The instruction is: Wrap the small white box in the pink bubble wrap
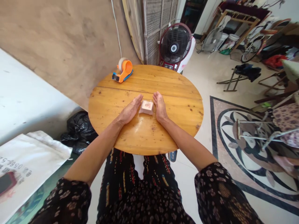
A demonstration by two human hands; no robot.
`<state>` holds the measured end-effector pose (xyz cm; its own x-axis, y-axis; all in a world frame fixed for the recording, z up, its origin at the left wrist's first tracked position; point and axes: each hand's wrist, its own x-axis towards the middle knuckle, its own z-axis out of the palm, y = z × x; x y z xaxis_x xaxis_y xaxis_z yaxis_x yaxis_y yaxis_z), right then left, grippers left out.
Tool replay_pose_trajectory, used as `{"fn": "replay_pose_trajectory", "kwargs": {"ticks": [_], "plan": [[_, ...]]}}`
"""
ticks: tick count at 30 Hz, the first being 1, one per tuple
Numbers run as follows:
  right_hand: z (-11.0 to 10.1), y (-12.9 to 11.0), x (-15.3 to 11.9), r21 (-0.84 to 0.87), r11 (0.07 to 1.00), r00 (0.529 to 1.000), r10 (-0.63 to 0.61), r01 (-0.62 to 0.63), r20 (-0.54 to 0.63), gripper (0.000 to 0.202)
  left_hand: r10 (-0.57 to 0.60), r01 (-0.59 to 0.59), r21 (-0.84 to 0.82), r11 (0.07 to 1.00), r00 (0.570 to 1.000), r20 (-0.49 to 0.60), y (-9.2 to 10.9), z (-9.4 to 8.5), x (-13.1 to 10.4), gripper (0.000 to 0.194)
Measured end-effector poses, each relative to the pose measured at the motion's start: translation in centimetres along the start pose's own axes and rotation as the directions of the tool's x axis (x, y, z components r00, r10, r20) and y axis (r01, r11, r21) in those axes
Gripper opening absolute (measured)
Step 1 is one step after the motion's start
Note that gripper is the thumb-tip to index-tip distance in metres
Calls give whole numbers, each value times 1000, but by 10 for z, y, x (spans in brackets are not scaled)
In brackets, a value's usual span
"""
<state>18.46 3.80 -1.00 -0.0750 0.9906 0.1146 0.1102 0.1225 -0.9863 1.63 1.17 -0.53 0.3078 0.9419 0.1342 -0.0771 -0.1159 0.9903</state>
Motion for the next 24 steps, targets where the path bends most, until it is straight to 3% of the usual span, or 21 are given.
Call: {"fn": "replay_pose_trajectory", "kwargs": {"ticks": [8, 15, 24], "plan": [[8, 8, -1, 226, 973, 999, -39, 45, -29, 95, -86, 86, -179, 980, 996, 9, 12, 18, -6, 71], [11, 2, -5, 119, 990, 994, -85, 76, 75, 92, -84, 85, -139, 987, 996, 15, 1, 31, -11, 73], [8, -3, -5, 120, 991, 986, -84, 67, 146, 91, -25, 47, -266, 963, 996, 85, 11, 33, -17, 71]]}}
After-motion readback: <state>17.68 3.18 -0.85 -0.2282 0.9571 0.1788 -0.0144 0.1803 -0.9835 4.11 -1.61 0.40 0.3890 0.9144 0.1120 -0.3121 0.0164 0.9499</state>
